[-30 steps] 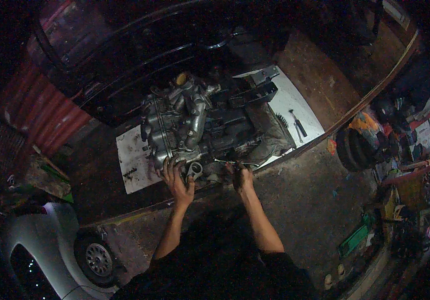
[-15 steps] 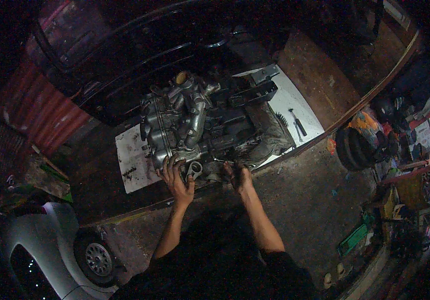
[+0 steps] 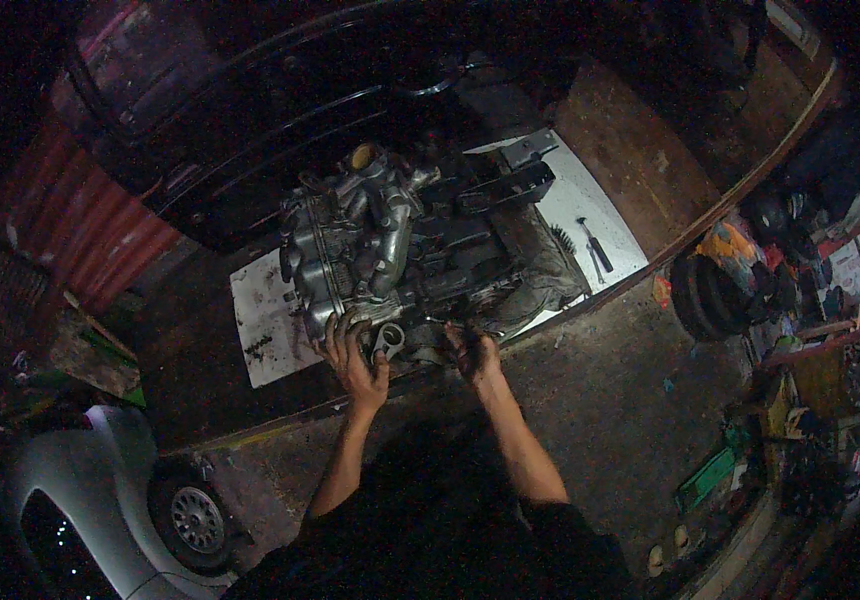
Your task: The person uses a wrench to loosen and remove bolts from a car engine block resting on a workbench. They repeatedly adjust the tool and their grip while working on the same section of the engine.
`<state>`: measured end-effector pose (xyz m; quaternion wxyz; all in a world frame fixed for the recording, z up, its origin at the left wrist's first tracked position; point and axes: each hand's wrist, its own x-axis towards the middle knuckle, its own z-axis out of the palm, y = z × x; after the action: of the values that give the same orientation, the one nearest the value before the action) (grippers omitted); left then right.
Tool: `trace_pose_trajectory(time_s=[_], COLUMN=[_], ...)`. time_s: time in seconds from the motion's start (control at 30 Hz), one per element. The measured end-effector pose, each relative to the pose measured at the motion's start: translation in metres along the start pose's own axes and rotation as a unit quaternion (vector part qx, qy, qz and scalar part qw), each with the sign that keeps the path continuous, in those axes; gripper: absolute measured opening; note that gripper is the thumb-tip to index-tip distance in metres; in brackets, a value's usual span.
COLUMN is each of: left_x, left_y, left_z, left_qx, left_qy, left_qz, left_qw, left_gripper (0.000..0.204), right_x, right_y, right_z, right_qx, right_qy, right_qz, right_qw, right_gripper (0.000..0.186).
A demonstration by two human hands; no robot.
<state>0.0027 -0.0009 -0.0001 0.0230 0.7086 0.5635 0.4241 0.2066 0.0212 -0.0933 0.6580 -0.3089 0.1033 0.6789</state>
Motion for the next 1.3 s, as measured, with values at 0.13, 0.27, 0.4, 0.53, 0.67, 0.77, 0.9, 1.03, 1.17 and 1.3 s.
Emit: trace_pose_trajectory(time_s=[0.13,0.27,0.4,0.53,0.67,0.77,0.9,1.03,1.17,1.3], left_x=[0.0,-0.001,-0.001,-0.001,-0.002,-0.001,-0.002,-0.003,-0.001,-0.002], left_y=[0.0,-0.002,-0.003,-0.004,-0.003,-0.003,-0.003,-0.004,-0.002,-0.003], left_z=[-0.001,-0.001,0.0,-0.002,0.0,-0.001,0.001,0.001,0.0,-0.001], left_qx=[0.016,0.011,0.01,0.008,0.009,0.005,0.004,0.002,-0.001,0.002], left_qy=[-0.016,-0.014,-0.012,-0.012,-0.012,-0.002,-0.009,-0.002,0.004,-0.004], left_qz=[-0.005,-0.006,0.001,-0.003,-0.007,-0.009,0.0,0.001,0.001,0.004], left_qw=[1.0,1.0,1.0,1.0,1.0,1.0,1.0,1.0,1.0,1.0], left_gripper=[0.045,0.047,0.047,0.048,0.049,0.049,0.05,0.05,0.049,0.049], right_x=[0.008,0.007,0.003,-0.051,-0.014,-0.059,-0.042,-0.033,-0.054,-0.054], right_y=[0.004,0.006,0.006,0.007,0.018,0.024,0.049,0.044,0.032,0.028], right_z=[-0.014,-0.007,-0.004,0.052,0.011,0.045,0.031,0.039,0.065,0.068], right_qx=[0.032,0.058,0.042,-0.155,-0.603,-0.536,-0.594,-0.653,-0.696,-0.737], right_qy=[-0.018,0.029,0.014,-0.024,0.062,-0.165,-0.196,-0.238,-0.249,-0.267], right_qz=[0.008,0.008,-0.004,-0.161,-0.524,-0.318,-0.371,-0.441,-0.402,-0.404], right_qw=[0.999,0.998,0.999,0.974,0.598,0.765,0.687,0.568,0.541,0.472], right_gripper=[0.026,0.027,0.035,0.045,0.043,0.043,0.037,0.034,0.041,0.053])
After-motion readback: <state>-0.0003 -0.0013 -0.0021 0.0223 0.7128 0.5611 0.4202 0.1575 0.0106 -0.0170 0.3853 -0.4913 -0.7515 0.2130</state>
